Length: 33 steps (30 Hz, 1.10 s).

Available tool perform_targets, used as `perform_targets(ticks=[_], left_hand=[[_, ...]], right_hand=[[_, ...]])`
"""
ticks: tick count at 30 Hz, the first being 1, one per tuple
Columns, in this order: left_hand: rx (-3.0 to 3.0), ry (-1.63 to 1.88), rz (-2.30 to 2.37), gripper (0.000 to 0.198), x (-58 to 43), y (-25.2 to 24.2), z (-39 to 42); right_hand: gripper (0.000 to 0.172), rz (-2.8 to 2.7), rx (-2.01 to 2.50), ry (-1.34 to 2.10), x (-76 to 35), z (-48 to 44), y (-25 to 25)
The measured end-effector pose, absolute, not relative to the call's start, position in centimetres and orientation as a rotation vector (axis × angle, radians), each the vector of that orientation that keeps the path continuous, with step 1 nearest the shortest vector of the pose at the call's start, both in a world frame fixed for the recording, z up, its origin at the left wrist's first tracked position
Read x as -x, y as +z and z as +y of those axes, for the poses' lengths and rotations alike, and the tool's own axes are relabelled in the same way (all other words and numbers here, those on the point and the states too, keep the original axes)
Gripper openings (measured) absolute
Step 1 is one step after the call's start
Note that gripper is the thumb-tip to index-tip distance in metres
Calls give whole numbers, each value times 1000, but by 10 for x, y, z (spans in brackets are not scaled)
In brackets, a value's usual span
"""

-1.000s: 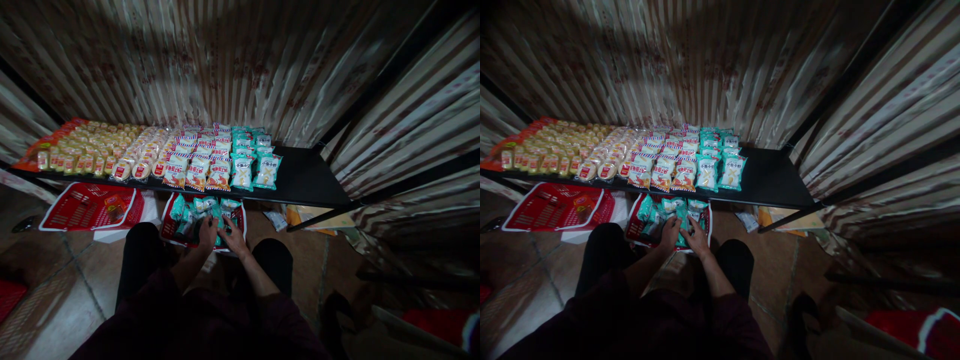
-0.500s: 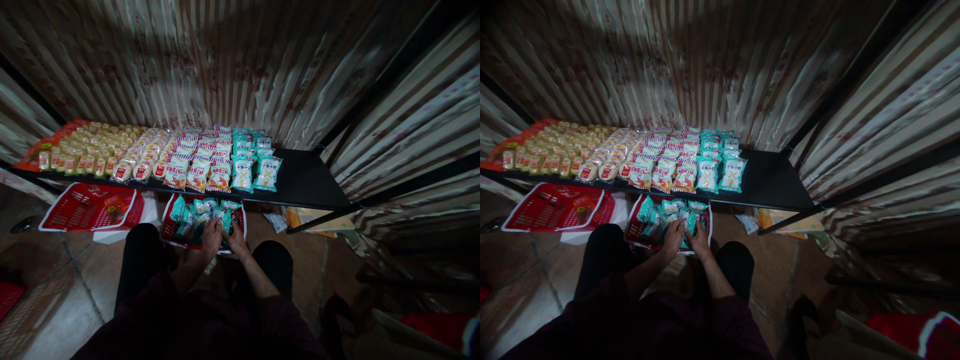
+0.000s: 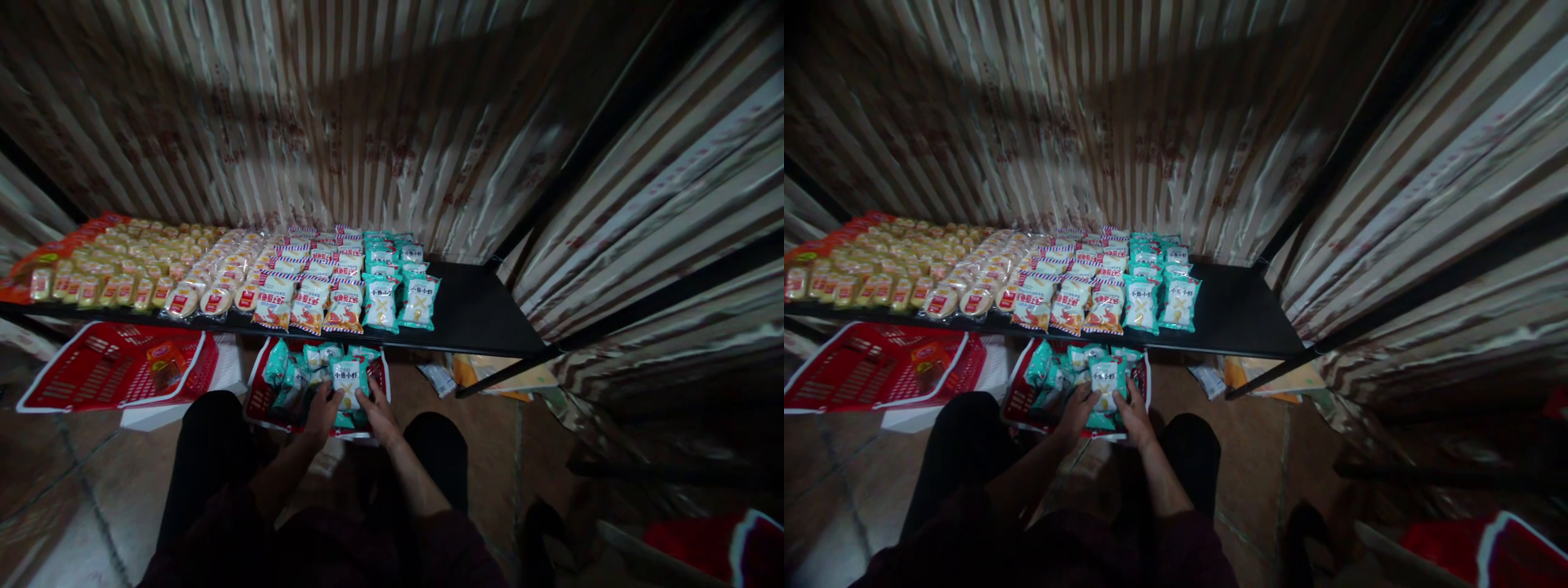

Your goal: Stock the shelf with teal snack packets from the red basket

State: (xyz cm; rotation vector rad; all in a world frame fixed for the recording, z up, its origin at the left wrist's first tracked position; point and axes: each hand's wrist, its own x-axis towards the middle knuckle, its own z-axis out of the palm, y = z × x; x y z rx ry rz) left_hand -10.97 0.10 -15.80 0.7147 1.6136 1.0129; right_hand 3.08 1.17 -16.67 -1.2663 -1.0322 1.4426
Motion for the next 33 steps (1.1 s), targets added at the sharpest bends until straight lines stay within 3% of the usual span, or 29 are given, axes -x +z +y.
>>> perform_targets(ticks=[7, 15, 33], left_hand=[[-827, 1115, 1599, 39, 101, -155, 3], [-1145, 1153, 1618, 33, 71, -117, 12], [-1716, 1077, 1555, 43, -17, -44, 72]], right_hand=[[56, -1001, 1245, 1450, -39, 12, -154], [56, -1024, 1167, 1390, -59, 11, -121], [61, -1155, 1332, 758, -145, 83, -89]])
